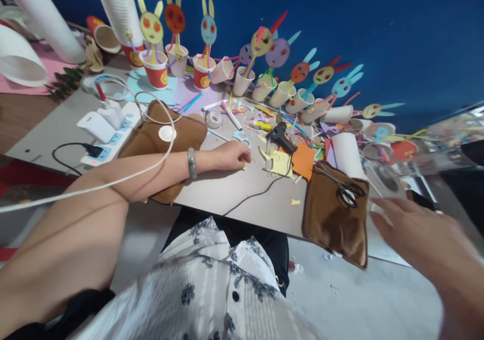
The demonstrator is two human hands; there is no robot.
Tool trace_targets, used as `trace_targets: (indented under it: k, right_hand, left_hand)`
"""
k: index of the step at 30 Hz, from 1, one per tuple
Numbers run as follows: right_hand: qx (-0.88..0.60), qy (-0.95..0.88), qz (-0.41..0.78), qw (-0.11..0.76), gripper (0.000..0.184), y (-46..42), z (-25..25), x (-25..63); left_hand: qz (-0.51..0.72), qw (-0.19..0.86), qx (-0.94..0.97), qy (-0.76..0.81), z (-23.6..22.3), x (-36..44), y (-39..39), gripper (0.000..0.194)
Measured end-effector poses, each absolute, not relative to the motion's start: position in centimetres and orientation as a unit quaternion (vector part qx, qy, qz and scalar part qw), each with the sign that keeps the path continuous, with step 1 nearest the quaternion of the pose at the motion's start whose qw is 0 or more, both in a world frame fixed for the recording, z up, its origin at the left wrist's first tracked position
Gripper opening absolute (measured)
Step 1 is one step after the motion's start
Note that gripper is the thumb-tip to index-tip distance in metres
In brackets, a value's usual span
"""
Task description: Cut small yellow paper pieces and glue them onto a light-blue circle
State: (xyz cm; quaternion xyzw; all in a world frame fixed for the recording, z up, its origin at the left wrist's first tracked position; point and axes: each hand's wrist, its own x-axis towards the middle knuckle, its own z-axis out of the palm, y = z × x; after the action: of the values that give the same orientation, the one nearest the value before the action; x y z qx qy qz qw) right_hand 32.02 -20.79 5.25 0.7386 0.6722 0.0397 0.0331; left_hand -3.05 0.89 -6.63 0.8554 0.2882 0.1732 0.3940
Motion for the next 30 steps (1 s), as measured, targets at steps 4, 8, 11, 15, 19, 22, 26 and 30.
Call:
trace_targets:
  k: [4, 8, 11, 15, 19, 22, 26, 30]
  right_hand:
    - [0.644, 0.755, -0.034, 0.120, 0.033, -15.1, 2.0, 25.0]
    - [0.634, 0.759, -0.038, 0.145, 0.031, -10.9, 0.0, 20.4]
    - [0.643, 0.749, -0.036, 0.152, 0.027, -8.8, -1.5, 19.7]
    - [0.637, 0.753, -0.124, 0.108, 0.018, -7.2, -2.5, 21.3]
    - [0.695, 0.695, -0.175, -0.053, 0.015, -5.6, -2.5, 23.3]
    - [0.706, 0.686, -0.162, -0.066, 0.013, -4.2, -3.1, 23.5]
    - [0.699, 0.699, -0.149, -0.022, 0.009, -3.0, -3.6, 22.4]
    - [0.706, 0.689, -0.152, -0.058, 0.008, -3.9, -1.7, 22.3]
  left_hand:
    - [0.143, 0.385, 0.852, 0.326, -6.5, -3.2, 1.6, 0.027]
    - [0.136, 0.372, 0.850, 0.347, -6.1, -3.4, 2.5, 0.027]
    - [0.130, 0.368, 0.849, 0.356, -5.8, -3.5, 2.6, 0.028]
    - [0.122, 0.362, 0.853, 0.355, -5.9, -3.4, 2.5, 0.027]
    - [0.118, 0.355, 0.857, 0.355, -6.0, -3.4, 2.5, 0.026]
    - [0.122, 0.357, 0.856, 0.353, -6.0, -3.4, 2.5, 0.025]
    - [0.114, 0.360, 0.856, 0.354, -5.9, -3.4, 2.5, 0.026]
    - [0.110, 0.360, 0.855, 0.356, -5.8, -3.3, 2.5, 0.027]
